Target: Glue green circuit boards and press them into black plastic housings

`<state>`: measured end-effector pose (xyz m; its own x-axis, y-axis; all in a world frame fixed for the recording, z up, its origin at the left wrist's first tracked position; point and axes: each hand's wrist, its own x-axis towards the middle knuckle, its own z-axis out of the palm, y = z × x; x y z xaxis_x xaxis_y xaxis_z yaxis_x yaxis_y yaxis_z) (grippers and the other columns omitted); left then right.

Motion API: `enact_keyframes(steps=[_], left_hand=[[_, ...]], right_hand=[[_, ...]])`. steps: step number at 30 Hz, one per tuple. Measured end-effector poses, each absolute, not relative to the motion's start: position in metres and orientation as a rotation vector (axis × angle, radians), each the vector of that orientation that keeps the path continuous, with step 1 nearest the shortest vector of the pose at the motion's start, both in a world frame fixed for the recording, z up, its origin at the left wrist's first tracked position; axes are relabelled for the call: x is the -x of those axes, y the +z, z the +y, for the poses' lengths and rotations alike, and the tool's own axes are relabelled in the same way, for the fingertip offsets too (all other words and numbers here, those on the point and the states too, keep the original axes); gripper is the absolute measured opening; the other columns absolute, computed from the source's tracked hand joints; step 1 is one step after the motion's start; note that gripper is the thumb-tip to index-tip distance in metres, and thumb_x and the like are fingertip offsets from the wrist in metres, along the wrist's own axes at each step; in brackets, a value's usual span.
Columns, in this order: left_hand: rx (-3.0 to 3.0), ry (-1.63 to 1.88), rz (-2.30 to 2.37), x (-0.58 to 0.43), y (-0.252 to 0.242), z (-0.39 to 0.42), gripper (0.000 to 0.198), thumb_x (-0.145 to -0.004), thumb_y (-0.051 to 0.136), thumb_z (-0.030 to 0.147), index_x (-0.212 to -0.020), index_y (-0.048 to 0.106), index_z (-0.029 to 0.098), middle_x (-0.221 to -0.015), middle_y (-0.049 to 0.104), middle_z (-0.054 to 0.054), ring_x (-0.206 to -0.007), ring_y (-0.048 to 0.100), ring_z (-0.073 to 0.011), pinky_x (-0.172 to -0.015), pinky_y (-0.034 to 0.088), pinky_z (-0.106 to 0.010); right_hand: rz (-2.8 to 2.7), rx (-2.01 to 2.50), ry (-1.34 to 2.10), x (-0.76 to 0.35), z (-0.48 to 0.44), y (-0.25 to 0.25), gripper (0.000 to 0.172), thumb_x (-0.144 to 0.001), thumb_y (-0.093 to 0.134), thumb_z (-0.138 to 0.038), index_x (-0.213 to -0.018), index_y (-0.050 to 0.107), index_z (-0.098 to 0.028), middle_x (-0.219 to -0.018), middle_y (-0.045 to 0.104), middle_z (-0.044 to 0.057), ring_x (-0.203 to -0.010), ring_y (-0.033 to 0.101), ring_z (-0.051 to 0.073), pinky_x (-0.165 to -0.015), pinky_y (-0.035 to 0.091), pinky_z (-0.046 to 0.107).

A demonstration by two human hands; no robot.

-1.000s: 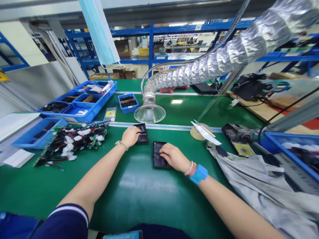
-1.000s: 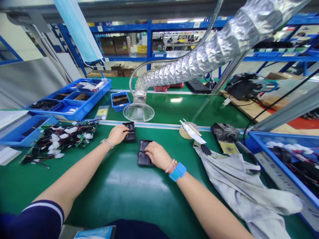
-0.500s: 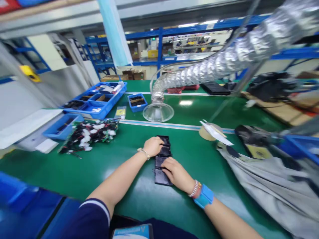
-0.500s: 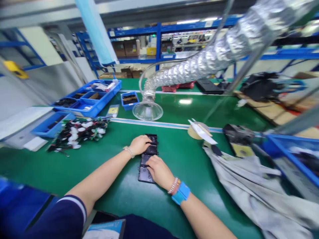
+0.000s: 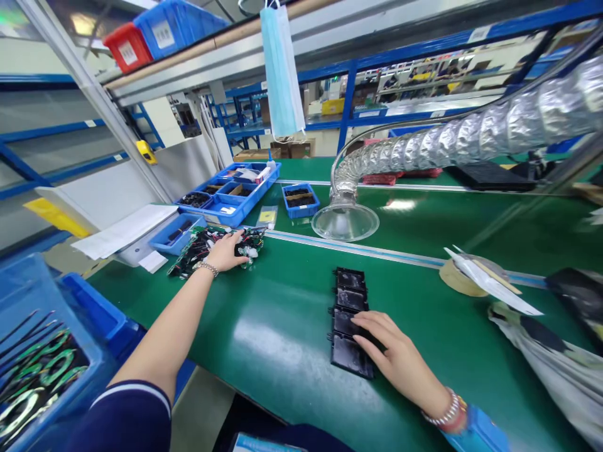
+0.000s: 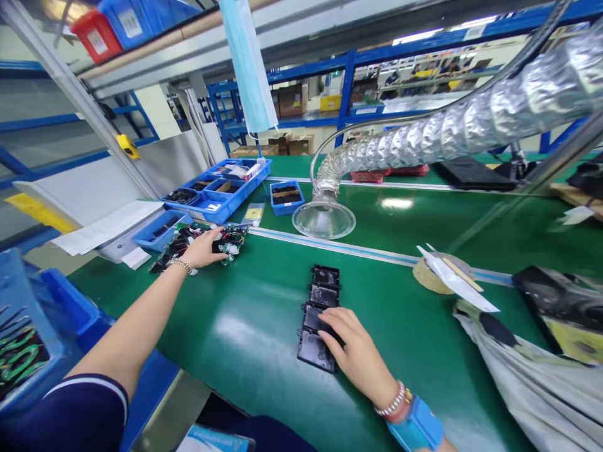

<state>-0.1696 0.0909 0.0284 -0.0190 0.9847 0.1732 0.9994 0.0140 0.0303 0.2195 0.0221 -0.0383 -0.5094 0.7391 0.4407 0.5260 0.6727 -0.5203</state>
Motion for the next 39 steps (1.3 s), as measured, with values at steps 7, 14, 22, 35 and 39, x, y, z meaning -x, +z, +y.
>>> enact_keyframes(steps=[7,14,22,35,39], left_hand=[[2.094,-0.165,-2.198,0.160,0.028,0.078,0.060,-0.068,0.065,0.039,-0.123,0.042,0.027,-0.110,0.061,-0.005,-0.100,0.057,-0.0257,-0.087,0.040,-0.035],[1.811,-0.371,-2.239,0.155,0.023,0.086,0.040,-0.080,0.048,0.033,-0.117,0.043,0.017,-0.112,0.057,-0.013,-0.091,0.060,-0.0260,-0.073,0.047,-0.034],[1.936,-0.643,-2.040,0.150,0.039,0.084,0.006,-0.070,0.053,0.019,-0.071,0.058,0.019,-0.095,0.061,-0.009,-0.100,0.052,-0.0272,-0.086,0.042,-0.039],[1.701,-1.742,-2.040,0.166,0.110,0.074,0.006,-0.073,0.040,0.020,-0.075,0.045,0.018,-0.059,0.047,0.004,-0.051,0.048,-0.0099,-0.043,0.036,-0.019],[1.737,-2.031,-2.131,0.152,0.092,0.087,0.001,-0.070,0.039,0.018,-0.070,0.040,0.018,-0.058,0.045,0.004,-0.047,0.049,-0.0104,-0.040,0.038,-0.019]], right_hand=[[-2.237,1.008,0.420,-0.225,0.013,-0.037,0.031,-0.087,0.041,-0.044,-0.093,0.061,-0.021,-0.098,0.061,0.011,-0.096,0.056,0.024,-0.082,0.049,0.041],[-2.199,1.010,0.431,-0.224,0.013,-0.036,0.030,-0.088,0.041,-0.042,-0.092,0.062,-0.020,-0.097,0.061,0.010,-0.095,0.056,0.023,-0.083,0.049,0.041],[-2.142,0.983,0.456,-0.226,0.013,-0.033,0.028,-0.088,0.042,-0.039,-0.090,0.062,-0.019,-0.095,0.062,0.010,-0.094,0.057,0.022,-0.082,0.049,0.039],[-2.157,0.946,0.504,-0.214,0.022,-0.029,0.031,-0.086,0.043,-0.043,-0.089,0.064,-0.021,-0.097,0.063,0.009,-0.092,0.060,0.021,-0.081,0.051,0.035],[-2.182,0.901,0.514,-0.201,0.021,-0.026,0.028,-0.088,0.041,-0.038,-0.091,0.063,-0.021,-0.097,0.062,0.009,-0.090,0.060,0.020,-0.081,0.051,0.033]])
